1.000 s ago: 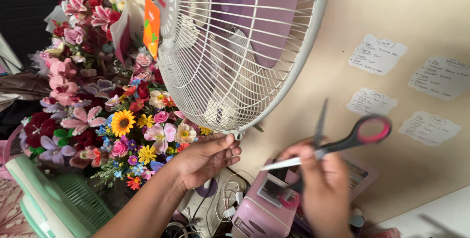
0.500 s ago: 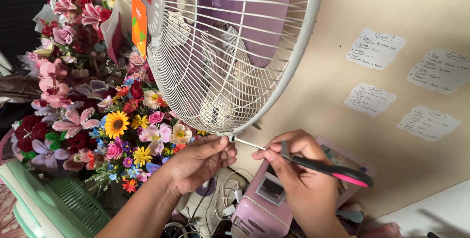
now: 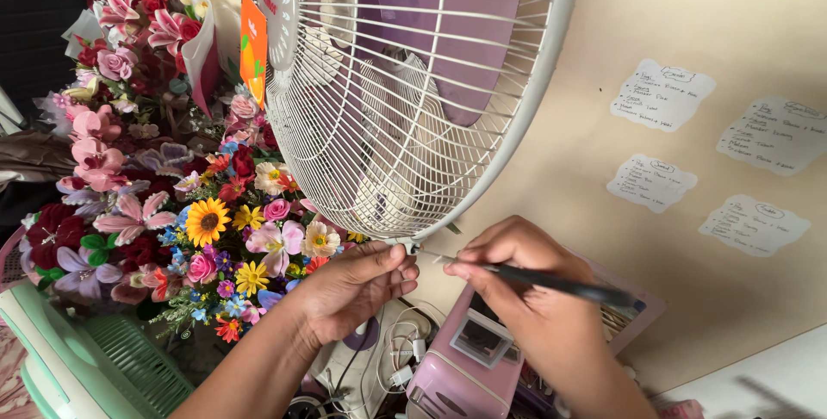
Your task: The person holds an electric fan steady and uses scissors to cut at a fastener on the edge of the fan's front guard, repeatedly working at the same spot on the guard rim throughout the clip.
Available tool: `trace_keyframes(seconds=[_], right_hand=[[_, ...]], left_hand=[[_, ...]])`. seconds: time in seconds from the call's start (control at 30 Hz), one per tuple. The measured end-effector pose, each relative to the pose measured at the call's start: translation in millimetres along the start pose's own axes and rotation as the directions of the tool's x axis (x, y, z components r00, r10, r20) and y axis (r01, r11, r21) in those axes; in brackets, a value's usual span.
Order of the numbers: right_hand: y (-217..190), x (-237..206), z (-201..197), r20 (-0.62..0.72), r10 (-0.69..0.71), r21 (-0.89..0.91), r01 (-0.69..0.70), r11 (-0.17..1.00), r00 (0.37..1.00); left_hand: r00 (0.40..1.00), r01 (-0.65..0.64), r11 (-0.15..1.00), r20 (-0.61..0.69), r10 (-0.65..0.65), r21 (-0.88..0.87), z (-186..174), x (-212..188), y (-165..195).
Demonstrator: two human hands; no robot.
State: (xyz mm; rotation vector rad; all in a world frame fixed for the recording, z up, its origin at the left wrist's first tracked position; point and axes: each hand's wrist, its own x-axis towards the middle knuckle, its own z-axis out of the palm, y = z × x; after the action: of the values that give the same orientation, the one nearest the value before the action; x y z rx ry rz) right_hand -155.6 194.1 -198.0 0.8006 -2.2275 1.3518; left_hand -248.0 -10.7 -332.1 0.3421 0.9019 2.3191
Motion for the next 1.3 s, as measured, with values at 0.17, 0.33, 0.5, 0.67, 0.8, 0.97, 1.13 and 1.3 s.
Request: trace_keyframes(seconds=[0.17,0.33,0.5,0.67,0.8,0.97,1.13,1.3], right_hand=[[-20.4,29.5,-28.6,0.266,-0.031,-0.193,0.085,0.977,0.964],[-39.5,68.5,-43.2,0.62,-0.269,-0.227,0.498,0.837,0.737],[-54.4,81.8,-49.4,0.803,-0.328,-0.169,0.719,0.674,0.497],[-47.8,83.3,-52.6,0.823,-0.34,-0.167,0.766,0.621,0.455],[-21.6,67.3,-64.4,0.596,-0.39,-0.056,0.521,0.852,0.702],[13.3,15.9,-76.8,0.207,0.042,0.303,-0.105,0.947,0.977],[31.3,-37.2,-56.7,0.112,0.465,0.309,-0.475,0.824,0.878],[24.1,-40.9,-29.9,0.148,0.319,-0.205,-0.287,0.936,0.936]], left_hand=[[1.0,0.017,1.0,-0.025,-0.017,-0.003,0.3,1.4,2.5],[0.999,0.021,1.0,-0.025,-0.021,-0.005,0.7,2.0,7.0],[0.999,0.037,0.999,0.003,-0.037,0.038,-0.9,1.5,13.4],[0.999,0.035,0.997,0.015,-0.036,0.071,-1.5,2.4,18.1],[0.999,0.032,0.997,-0.02,-0.03,0.076,-1.1,1.8,17.6],[0.998,-0.027,0.998,-0.059,0.03,0.053,0.8,0.3,9.6],[0.996,-0.038,0.997,-0.077,0.043,0.07,1.7,-0.1,7.3],[0.993,-0.039,0.994,-0.106,0.049,0.099,4.1,-2.3,7.6]])
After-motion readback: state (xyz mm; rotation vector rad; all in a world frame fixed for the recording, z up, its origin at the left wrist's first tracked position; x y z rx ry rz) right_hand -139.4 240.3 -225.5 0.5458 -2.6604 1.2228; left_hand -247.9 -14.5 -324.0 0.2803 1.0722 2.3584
